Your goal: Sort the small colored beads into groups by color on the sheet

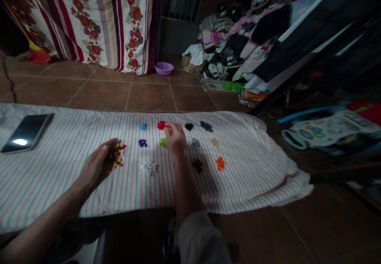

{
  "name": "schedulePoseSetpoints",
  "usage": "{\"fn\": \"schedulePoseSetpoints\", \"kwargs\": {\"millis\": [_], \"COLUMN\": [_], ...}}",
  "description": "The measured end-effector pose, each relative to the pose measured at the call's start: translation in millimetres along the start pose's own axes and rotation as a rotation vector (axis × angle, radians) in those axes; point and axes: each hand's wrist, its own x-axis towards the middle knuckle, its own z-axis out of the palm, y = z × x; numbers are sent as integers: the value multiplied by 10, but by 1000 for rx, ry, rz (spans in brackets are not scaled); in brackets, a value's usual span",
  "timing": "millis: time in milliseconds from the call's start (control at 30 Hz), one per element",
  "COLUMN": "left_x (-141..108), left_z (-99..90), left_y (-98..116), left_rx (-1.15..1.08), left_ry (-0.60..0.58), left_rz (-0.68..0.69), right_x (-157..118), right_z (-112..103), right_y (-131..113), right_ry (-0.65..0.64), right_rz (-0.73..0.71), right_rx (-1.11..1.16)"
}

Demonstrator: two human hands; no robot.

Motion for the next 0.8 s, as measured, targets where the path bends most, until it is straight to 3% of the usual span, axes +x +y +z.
{"fn": "schedulePoseSetpoints", "kwargs": {"millis": [200, 467, 800], "left_x": [4, -6, -5], "left_z": [-15, -49, -44], "left_y": [-33, -71, -58], "left_rx": [38, 60, 89], "left_ry": [11, -16, -29], "left_rz": [27, 15, 33], "right_x": [114, 124, 79], "right_z": [34, 148, 126], "right_y": [158, 196, 145], "right_ry": [79, 3, -96], "right_rz": [90, 134, 140], "right_rx": [-93, -200, -333]}}
